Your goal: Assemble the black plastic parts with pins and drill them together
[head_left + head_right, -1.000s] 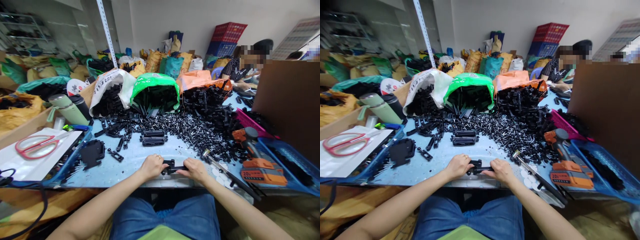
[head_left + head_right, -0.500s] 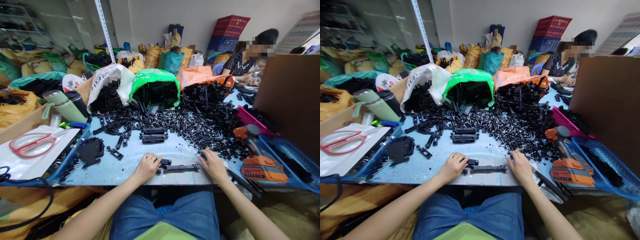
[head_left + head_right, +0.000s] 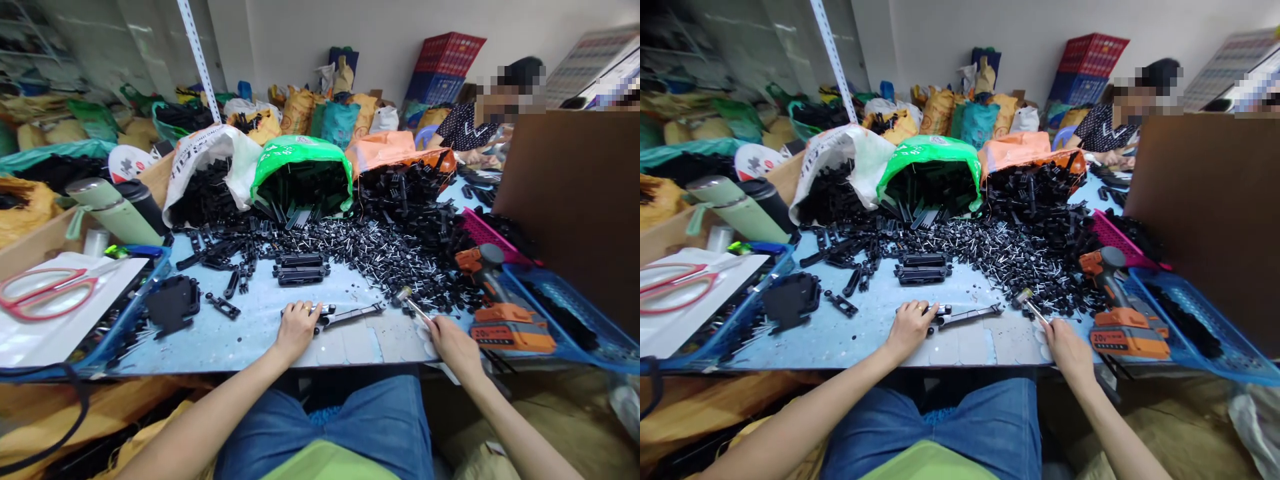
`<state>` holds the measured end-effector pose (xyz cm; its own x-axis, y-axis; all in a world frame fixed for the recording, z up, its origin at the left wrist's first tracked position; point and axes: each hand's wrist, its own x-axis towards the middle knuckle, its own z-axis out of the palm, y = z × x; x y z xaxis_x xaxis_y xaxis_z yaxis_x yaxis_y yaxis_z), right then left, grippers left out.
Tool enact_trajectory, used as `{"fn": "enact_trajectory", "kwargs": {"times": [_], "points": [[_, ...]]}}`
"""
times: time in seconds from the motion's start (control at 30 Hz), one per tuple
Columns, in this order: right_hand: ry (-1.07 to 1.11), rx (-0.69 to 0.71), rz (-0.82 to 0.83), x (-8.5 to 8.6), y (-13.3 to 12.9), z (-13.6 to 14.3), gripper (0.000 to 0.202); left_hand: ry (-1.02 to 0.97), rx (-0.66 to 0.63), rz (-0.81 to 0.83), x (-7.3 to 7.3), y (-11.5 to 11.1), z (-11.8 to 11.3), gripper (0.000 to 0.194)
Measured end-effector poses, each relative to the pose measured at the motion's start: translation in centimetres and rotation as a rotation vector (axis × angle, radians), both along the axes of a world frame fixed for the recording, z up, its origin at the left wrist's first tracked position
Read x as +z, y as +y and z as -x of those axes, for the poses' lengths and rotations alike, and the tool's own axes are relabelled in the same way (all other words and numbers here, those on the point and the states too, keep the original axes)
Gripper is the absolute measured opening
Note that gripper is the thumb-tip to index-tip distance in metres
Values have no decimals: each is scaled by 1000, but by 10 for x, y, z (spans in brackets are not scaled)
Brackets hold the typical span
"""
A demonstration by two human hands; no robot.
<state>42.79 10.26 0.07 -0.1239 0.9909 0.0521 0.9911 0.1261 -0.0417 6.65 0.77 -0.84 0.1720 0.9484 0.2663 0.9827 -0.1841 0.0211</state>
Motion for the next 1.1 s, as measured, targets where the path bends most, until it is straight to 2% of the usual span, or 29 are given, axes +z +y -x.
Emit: {"fn": "enact_trajectory", "kwargs": {"times": [0.07,0.13,0.2,0.23,0.3,0.43,0.6,0.67,0.73,0.83,0.93,1.03,1.1], "points": [[206,28,91,24,-9,19,46,25,-2,8,0,1,0,40],[455,118,213,54,-21,45,47,47,-1,16,0,1,-1,39],[616,213,248,79,-35,75,45,60,6,18,0,1,-1,39],[655,245,229,87,-41,89,43,65,8,17,0,1,-2,39],[643,300,217,92,-50,114,39,72,14,11,0,0,-3,39],[439,415,368,88,-54,135,37,70,15,8,0,0,-3,38],[608,301,273,100,-52,135,41,72,10,-2,-2,-1,-3,39],[560,348,305,92,-54,137,41,66,13,-7,-3,-1,-3,38],[458,412,401,78,-52,137,41,56,16,-11,-3,-1,-2,37],[441,338,469,60,-34,126,45,38,-6,-13,-2,-1,-1,36],[389,208,344,52,0,102,47,8,-32,-13,2,-1,1,34],[134,151,176,41,29,82,43,-22,-35,-9,6,-1,1,33],[-1,132,66,31,36,78,37,-38,-39,-6,7,-1,1,33]]}}
